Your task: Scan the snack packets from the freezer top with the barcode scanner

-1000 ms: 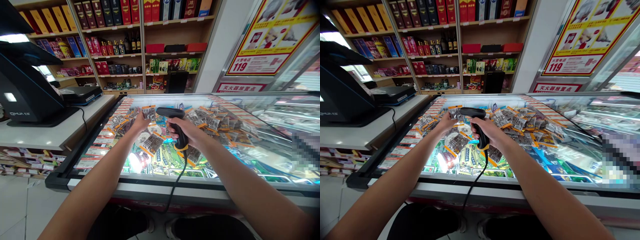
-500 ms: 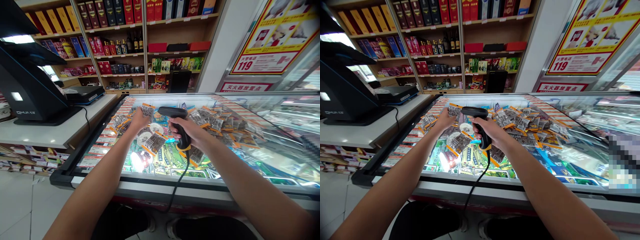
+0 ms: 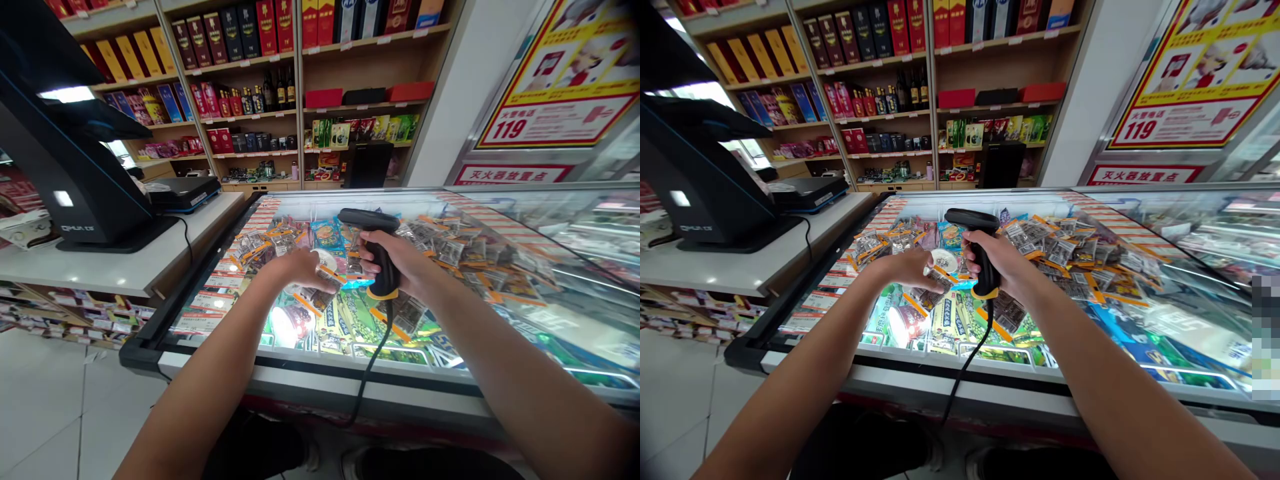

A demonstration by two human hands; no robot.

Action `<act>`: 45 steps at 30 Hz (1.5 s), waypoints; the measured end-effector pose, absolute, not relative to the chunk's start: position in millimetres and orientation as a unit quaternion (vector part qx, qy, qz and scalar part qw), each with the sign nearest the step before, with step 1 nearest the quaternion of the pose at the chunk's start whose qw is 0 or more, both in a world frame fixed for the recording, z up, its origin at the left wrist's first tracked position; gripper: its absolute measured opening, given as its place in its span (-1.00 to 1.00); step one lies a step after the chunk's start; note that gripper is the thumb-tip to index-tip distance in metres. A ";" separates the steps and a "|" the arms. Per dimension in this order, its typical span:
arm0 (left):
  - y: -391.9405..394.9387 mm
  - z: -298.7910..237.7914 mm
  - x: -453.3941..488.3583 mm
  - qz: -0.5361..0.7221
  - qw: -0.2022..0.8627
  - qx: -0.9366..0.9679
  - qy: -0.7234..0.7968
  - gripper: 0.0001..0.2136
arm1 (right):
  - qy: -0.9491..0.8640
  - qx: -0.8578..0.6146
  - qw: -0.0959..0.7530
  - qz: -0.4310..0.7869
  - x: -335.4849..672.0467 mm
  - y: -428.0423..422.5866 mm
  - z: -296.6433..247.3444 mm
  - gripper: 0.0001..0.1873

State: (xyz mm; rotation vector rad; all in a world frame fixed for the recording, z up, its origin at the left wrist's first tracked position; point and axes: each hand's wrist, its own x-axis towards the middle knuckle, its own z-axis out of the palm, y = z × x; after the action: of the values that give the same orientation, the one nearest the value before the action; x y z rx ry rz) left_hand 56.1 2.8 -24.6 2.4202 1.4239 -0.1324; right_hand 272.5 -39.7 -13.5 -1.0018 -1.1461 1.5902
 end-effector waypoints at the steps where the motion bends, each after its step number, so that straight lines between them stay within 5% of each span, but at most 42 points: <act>1: 0.1 -24.2 57.7 -0.058 0.169 0.850 0.496 -0.34 | -0.461 -0.409 0.454 0.644 272.3 -40.0 -12.9 -0.84; 4: 0.9 -26.1 57.5 -0.013 0.208 0.844 0.494 -0.50 | -0.460 -0.418 0.453 0.639 270.7 -41.4 -11.4 -0.85; 8: 23.0 -36.0 53.9 0.221 0.220 0.793 0.523 -0.81 | -0.468 -0.407 0.452 0.641 269.3 -42.0 -11.7 -0.83; 15: 55.4 -53.0 55.1 0.501 0.272 0.640 0.515 -0.77 | -0.493 -0.372 0.427 0.660 272.0 -41.4 -19.2 -0.80; 25: 62.3 -56.2 51.0 0.512 0.254 0.628 0.528 -0.77 | -0.505 -0.371 0.408 0.664 271.1 -44.7 -15.6 -0.75; 34: 29.0 -43.7 43.6 0.267 -0.124 0.715 0.634 -0.61 | -0.369 -0.360 0.542 0.664 284.7 -38.1 -2.5 -0.81; 36: 24.3 -51.2 63.3 0.291 -0.064 0.749 0.592 -0.67 | -0.339 -0.359 0.569 0.658 286.0 -36.3 0.2 -0.81; 40: 22.5 -73.5 112.7 0.314 0.247 0.754 0.522 -0.62 | -0.339 -0.359 0.579 0.649 287.5 -33.0 -0.3 -0.79; 45: 24.6 -84.8 139.9 0.367 0.295 0.712 0.520 -0.78 | -0.363 -0.364 0.560 0.650 286.9 -30.6 -6.9 -0.78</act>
State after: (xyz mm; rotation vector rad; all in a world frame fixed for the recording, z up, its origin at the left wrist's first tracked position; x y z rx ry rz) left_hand 139.9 24.6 -84.8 1.8957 1.3843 0.9771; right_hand 286.9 -30.6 -6.9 -0.8576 -0.8557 1.5314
